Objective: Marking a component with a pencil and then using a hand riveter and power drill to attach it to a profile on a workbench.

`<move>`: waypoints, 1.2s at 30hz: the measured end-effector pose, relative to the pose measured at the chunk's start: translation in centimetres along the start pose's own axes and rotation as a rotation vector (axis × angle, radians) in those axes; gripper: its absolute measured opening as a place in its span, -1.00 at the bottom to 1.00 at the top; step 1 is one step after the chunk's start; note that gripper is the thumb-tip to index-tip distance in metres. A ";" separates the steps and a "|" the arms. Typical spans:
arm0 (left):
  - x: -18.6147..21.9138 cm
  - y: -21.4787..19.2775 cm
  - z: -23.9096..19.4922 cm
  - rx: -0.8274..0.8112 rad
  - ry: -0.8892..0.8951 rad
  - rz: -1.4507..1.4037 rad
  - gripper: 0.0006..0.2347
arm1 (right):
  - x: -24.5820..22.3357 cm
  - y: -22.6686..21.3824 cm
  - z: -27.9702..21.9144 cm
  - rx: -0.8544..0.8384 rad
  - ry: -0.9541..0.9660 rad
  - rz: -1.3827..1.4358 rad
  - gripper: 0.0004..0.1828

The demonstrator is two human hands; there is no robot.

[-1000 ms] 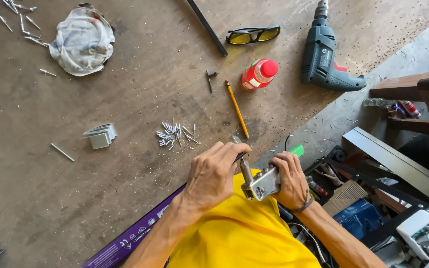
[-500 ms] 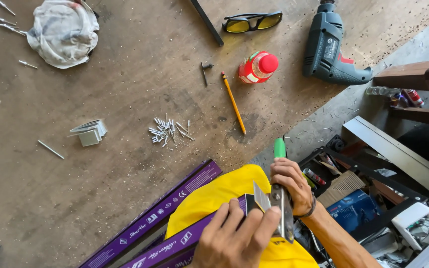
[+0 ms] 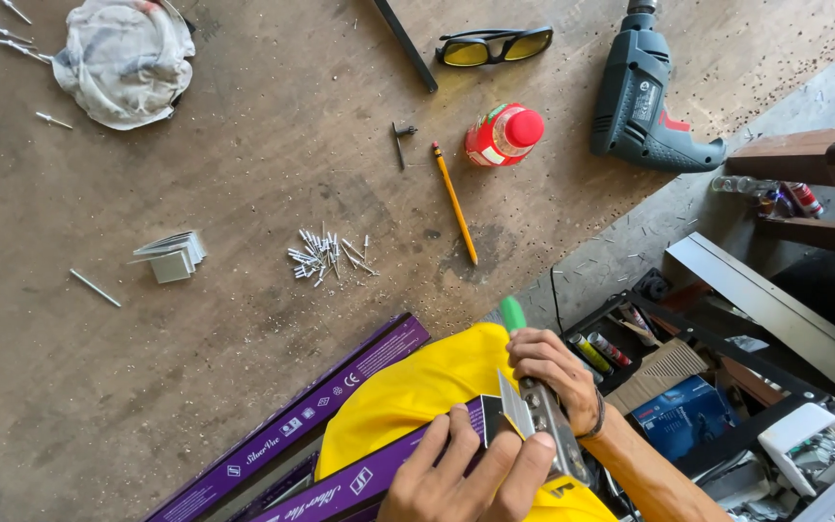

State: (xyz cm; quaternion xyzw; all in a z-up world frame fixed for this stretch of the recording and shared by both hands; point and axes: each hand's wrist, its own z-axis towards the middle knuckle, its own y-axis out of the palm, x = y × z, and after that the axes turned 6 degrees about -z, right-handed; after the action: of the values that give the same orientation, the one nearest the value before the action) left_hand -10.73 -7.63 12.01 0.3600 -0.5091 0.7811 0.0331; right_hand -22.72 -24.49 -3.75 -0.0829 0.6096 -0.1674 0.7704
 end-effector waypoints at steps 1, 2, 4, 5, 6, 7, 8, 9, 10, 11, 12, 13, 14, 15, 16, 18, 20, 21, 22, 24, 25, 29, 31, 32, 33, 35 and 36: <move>0.2 0.2 0.2 0.036 -0.012 0.060 -0.88 | 0.7 0.1 -0.8 0.053 -0.029 -0.120 -0.66; 0.5 0.4 0.4 0.071 -0.023 0.120 -0.94 | 1.4 0.1 -1.6 0.106 -0.056 -0.240 -0.71; 0.7 0.9 -0.8 0.026 -0.024 0.091 -0.95 | 2.0 -0.6 -0.9 0.138 -0.107 -0.336 -0.66; 0.9 1.1 -1.4 -0.019 -0.027 0.066 -0.87 | 2.3 -0.9 -0.7 0.169 -0.159 -0.430 -0.58; 0.8 1.3 -1.6 -0.026 -0.029 0.061 -0.87 | 2.5 -1.2 -0.9 0.168 -0.150 -0.429 -0.58; 0.6 1.4 -1.8 0.002 -0.011 0.087 -0.86 | 2.8 -1.4 -1.1 0.170 -0.154 -0.468 -0.59; 0.4 1.6 -1.9 0.032 0.009 0.116 -0.84 | 3.1 -1.6 -1.1 0.174 -0.161 -0.508 -0.60; 0.5 1.4 -2.1 0.026 0.009 0.115 -0.84 | 3.0 -1.7 -1.0 0.175 -0.156 -0.506 -0.60; 0.6 1.4 -2.2 -0.003 -0.007 0.085 -0.81 | 2.9 -1.8 -0.7 0.176 -0.171 -0.523 -0.61; 0.6 1.3 -2.3 -0.032 -0.022 0.056 -0.78 | 2.9 -1.9 -0.5 0.177 -0.185 -0.540 -0.62; 0.4 1.2 -2.2 -0.035 -0.019 0.055 -0.78 | 2.9 -1.8 -0.4 0.181 -0.182 -0.540 -0.62; 0.2 1.2 -2.1 -0.029 -0.009 0.057 -0.83 | 3.0 -1.8 -0.4 0.184 -0.183 -0.533 -0.60; 0.0 1.1 -1.9 -0.022 0.000 0.056 -0.88 | 2.9 -1.8 -0.4 0.186 -0.183 -0.526 -0.58; 0.1 0.9 -2.0 -0.026 0.003 0.054 -0.88 | 2.9 -1.7 -0.4 0.189 -0.178 -0.528 -0.58; 0.2 0.8 -2.0 -0.063 -0.038 0.066 -0.82 | 2.9 -1.6 -0.4 0.183 -0.180 -0.509 -0.57; 0.3 0.6 -2.1 -0.105 -0.078 0.079 -0.75 | 2.8 -1.5 -0.4 0.179 -0.178 -0.489 -0.57; 0.2 0.7 -2.3 -0.103 -0.045 0.091 -0.78 | 2.8 -1.4 -0.5 0.167 -0.161 -0.469 -0.56; 0.2 0.6 -2.3 -0.107 -0.043 0.091 -0.78 | 2.8 -1.3 -0.4 0.170 -0.158 -0.469 -0.56; 0.1 0.6 -2.2 -0.124 -0.030 0.094 -0.80 | 2.8 -1.2 -0.4 0.169 -0.154 -0.457 -0.56; 0.0 0.7 -2.4 -0.145 -0.012 0.096 -0.82 | 2.8 -1.0 -0.4 0.173 -0.147 -0.446 -0.56; -0.1 0.9 -2.7 -0.139 0.000 0.123 -0.82 | 2.8 -0.9 -0.4 0.177 -0.149 -0.442 -0.56; -0.1 1.4 -3.6 -0.120 -0.027 0.092 -0.76 | 2.3 -0.8 0.1 0.181 -0.142 -0.434 -0.57; -0.4 1.7 -3.6 -0.089 -0.024 0.089 -0.78 | 2.3 -0.9 0.1 0.181 -0.139 -0.437 -0.58; -0.5 1.8 -3.5 -0.060 -0.026 0.089 -0.79 | 2.3 -0.9 0.1 0.179 -0.135 -0.435 -0.58; -0.6 1.6 -3.3 -0.059 -0.026 0.090 -0.79 | 2.3 -0.8 -0.1 0.179 -0.136 -0.435 -0.58; -0.8 1.3 -2.9 -0.086 -0.028 0.091 -0.78 | 2.6 -0.6 -0.5 0.178 -0.114 -0.430 -0.58; -0.9 1.2 -2.7 -0.084 -0.030 0.091 -0.78 | 2.5 -0.6 -0.4 0.175 -0.115 -0.430 -0.58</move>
State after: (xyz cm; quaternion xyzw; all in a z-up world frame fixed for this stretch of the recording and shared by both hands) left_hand -12.01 -5.78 9.94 0.3465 -0.5577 0.7542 0.0050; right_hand -22.69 -25.94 -5.90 -0.1529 0.5163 -0.3748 0.7547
